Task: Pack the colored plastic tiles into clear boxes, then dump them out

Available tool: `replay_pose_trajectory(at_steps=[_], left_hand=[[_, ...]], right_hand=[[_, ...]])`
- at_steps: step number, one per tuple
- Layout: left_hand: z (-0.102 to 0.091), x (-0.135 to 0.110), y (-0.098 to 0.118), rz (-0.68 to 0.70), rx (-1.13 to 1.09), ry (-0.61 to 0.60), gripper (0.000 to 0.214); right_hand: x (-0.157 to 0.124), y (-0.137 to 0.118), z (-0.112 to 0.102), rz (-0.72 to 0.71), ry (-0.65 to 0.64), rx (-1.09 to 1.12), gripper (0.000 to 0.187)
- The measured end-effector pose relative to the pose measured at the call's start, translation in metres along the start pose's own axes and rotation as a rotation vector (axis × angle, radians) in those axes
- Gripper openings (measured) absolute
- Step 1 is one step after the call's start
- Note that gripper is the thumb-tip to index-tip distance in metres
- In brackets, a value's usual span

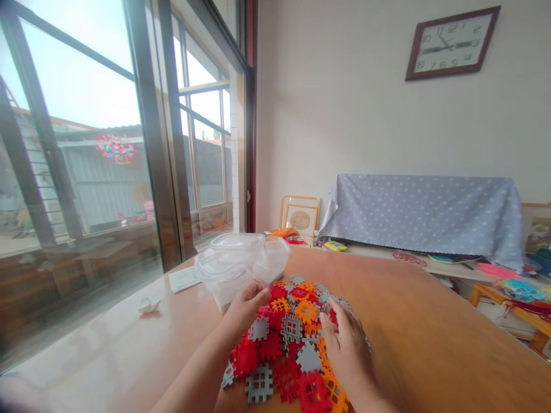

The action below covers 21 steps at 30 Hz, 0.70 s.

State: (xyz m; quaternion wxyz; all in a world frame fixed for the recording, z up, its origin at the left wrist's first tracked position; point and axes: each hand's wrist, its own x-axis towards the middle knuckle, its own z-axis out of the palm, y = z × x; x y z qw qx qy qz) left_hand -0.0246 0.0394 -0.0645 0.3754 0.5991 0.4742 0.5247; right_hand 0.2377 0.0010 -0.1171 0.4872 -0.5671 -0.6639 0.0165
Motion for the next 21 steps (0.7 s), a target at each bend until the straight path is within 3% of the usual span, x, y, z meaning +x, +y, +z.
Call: replay_pose_trajectory(at_steps=[3, 7, 13, 17, 21], left_hand=[[-0.011, 0.001, 0.003, -0.011, -0.015, -0.014, 0.038], [-0.024, 0.002, 0.008, -0.004, -0.088, -0.018, 0.043], [-0.031, 0.003, 0.013, 0.009, -0.071, -0.006, 0.042], [-0.030, 0.004, 0.011, 0.021, -0.047, -0.009, 0.042], [-0.028, 0.004, 0.006, 0.021, -0.044, -0.033, 0.041]], right_hand=[[-0.003, -0.028, -0.006, -0.177, -0.062, -0.021, 0.040], [-0.011, -0.085, -0.002, -0.403, -0.371, -0.031, 0.037], [-0.016, -0.145, 0.041, -0.594, -0.759, -0.031, 0.068], [-0.013, -0.163, 0.073, -0.677, -0.844, -0.042, 0.068], [-0.009, -0.173, 0.092, -0.663, -0.814, -0.104, 0.054]])
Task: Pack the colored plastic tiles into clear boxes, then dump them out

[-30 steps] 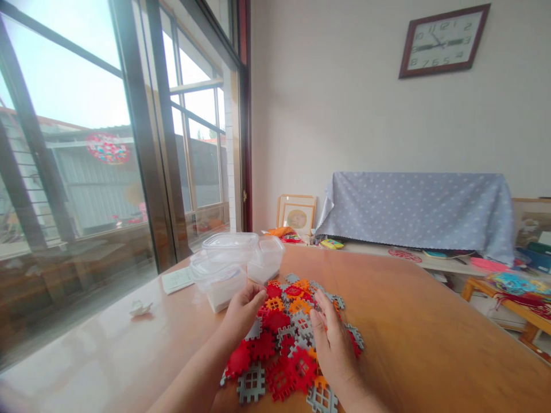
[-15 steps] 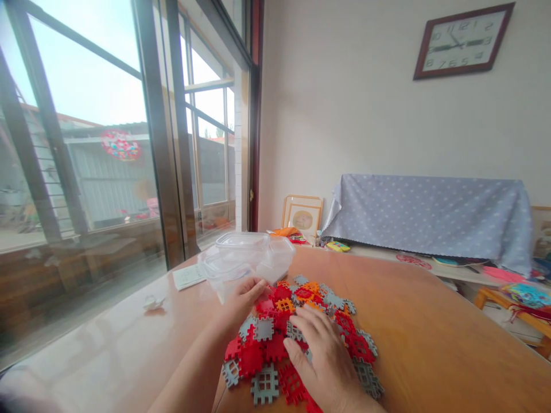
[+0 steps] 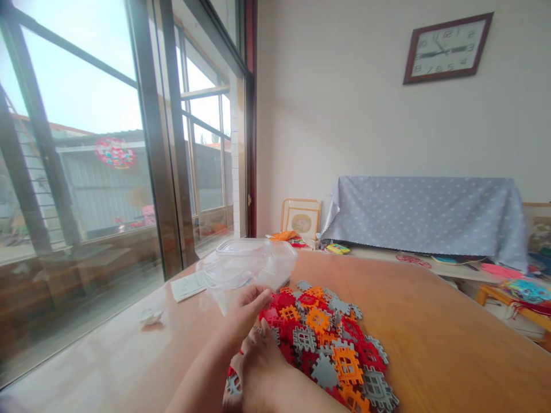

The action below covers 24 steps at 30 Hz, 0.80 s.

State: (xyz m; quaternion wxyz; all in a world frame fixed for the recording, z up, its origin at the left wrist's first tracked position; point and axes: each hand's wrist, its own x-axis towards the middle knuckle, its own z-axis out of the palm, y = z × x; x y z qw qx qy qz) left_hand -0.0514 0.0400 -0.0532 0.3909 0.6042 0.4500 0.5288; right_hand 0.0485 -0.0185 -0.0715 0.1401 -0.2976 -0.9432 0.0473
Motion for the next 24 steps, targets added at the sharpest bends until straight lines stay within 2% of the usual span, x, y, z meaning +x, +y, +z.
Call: replay_pose_trajectory(at_steps=[5, 8, 10, 13, 18, 21, 24], left_hand=[[0.001, 0.001, -0.003, -0.009, -0.011, 0.035, 0.041], [0.000, 0.004, -0.004, 0.003, -0.036, 0.055, 0.041], [0.000, 0.006, -0.004, 0.009, -0.069, 0.064, 0.041], [0.000, 0.006, -0.002, 0.012, -0.114, 0.072, 0.039], [0.004, 0.000, 0.003, 0.007, -0.110, 0.048, 0.037], [0.007, -0.001, 0.000, -0.007, -0.052, 0.014, 0.038], [0.011, 0.000, -0.005, -0.021, 0.048, -0.027, 0.037]], right_hand=[[0.000, -0.002, 0.001, 0.051, 0.024, -0.062, 0.029], [-0.010, 0.004, 0.004, 0.080, 0.021, -0.114, 0.021], [-0.018, 0.009, 0.005, 0.086, 0.054, -0.120, 0.022], [-0.032, 0.017, 0.001, 0.087, 0.176, -0.073, 0.023], [-0.052, 0.028, -0.025, 0.187, 0.371, -0.049, 0.022], [-0.064, 0.047, -0.037, 0.270, 0.414, -0.078, 0.032], [-0.079, 0.073, -0.039, 0.376, 0.417, -0.139, 0.037]])
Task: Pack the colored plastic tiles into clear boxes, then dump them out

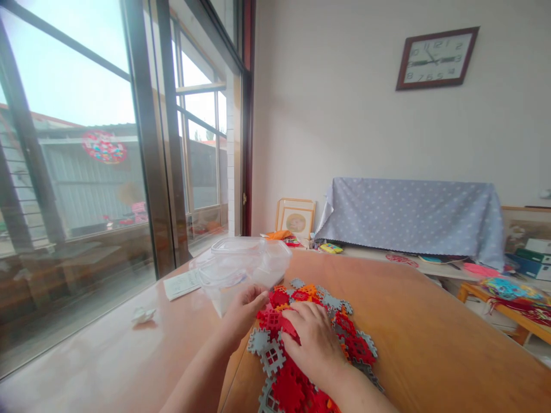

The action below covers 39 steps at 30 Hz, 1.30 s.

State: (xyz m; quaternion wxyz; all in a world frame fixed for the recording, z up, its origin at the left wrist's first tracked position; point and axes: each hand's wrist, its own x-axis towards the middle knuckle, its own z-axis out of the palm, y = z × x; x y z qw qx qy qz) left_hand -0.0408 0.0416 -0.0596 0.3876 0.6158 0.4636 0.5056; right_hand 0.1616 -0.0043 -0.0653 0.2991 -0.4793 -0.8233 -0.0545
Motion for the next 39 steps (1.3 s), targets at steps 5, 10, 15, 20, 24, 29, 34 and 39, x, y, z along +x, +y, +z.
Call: replay_pose_trajectory(at_steps=[5, 10, 15, 20, 24, 29, 34, 39], left_hand=[[0.005, -0.001, -0.002, -0.003, 0.089, -0.033, 0.028], [0.009, -0.005, -0.002, 0.009, 0.230, -0.116, 0.018], [0.017, -0.013, -0.003, 0.105, 0.450, -0.300, 0.024], [0.022, -0.019, 0.001, 0.171, 0.533, -0.388, 0.041], [0.028, -0.017, -0.004, 0.176, 0.597, -0.343, 0.045], [0.037, -0.009, -0.017, 0.205, 0.660, -0.283, 0.047], [0.046, -0.004, -0.018, 0.196, 0.655, -0.224, 0.038], [0.050, -0.008, -0.014, 0.248, 0.468, -0.118, 0.041]], right_hand=[[-0.019, 0.023, -0.001, 0.095, 0.022, -0.091, 0.042], [-0.047, 0.011, -0.006, -0.075, -0.146, -0.076, 0.064], [-0.053, 0.014, 0.006, -0.284, -0.215, -0.148, 0.072], [-0.049, 0.031, 0.015, -0.192, -0.154, -0.132, 0.051], [-0.049, 0.039, 0.017, -0.055, -0.077, -0.046, 0.049], [-0.042, 0.044, 0.018, 0.064, -0.018, 0.023, 0.039], [-0.037, 0.051, 0.013, 0.131, 0.030, 0.132, 0.035], [-0.039, 0.062, 0.006, 0.228, 0.137, 0.173, 0.031]])
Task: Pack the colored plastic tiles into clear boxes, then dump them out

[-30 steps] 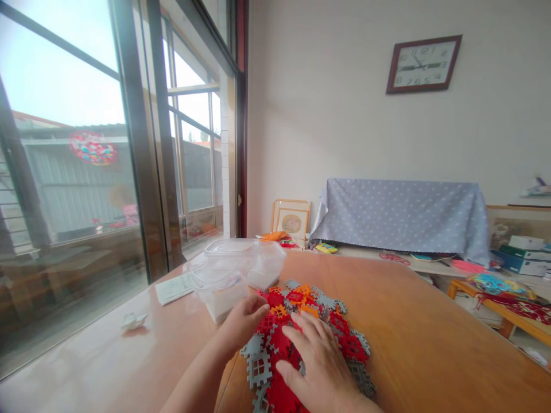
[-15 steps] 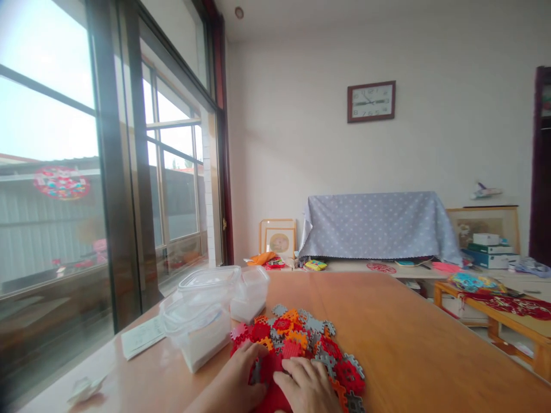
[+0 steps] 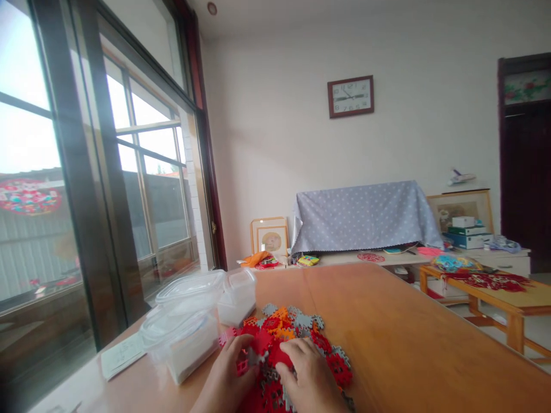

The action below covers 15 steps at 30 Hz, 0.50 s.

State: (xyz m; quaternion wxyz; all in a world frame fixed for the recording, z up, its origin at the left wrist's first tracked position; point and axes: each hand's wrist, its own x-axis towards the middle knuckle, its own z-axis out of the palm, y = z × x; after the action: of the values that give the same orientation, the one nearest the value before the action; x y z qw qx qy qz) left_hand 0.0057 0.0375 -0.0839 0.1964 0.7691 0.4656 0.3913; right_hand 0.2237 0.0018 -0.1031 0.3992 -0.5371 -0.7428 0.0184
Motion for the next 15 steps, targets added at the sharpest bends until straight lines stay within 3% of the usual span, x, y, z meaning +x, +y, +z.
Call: replay_pose_trajectory(at_steps=[6, 12, 15], left_hand=[[0.001, -0.003, 0.006, 0.025, -0.073, 0.099, 0.047], [0.007, -0.011, 0.024, 0.088, -0.098, 0.036, 0.055], [0.011, -0.014, 0.032, 0.093, -0.071, -0.047, 0.060]], right_hand=[[-0.004, 0.010, -0.009, 0.081, 0.125, 0.125, 0.032], [-0.004, 0.001, -0.013, 0.311, 0.078, 0.425, 0.044], [-0.001, -0.004, -0.018, 0.356, 0.022, 0.591, 0.039]])
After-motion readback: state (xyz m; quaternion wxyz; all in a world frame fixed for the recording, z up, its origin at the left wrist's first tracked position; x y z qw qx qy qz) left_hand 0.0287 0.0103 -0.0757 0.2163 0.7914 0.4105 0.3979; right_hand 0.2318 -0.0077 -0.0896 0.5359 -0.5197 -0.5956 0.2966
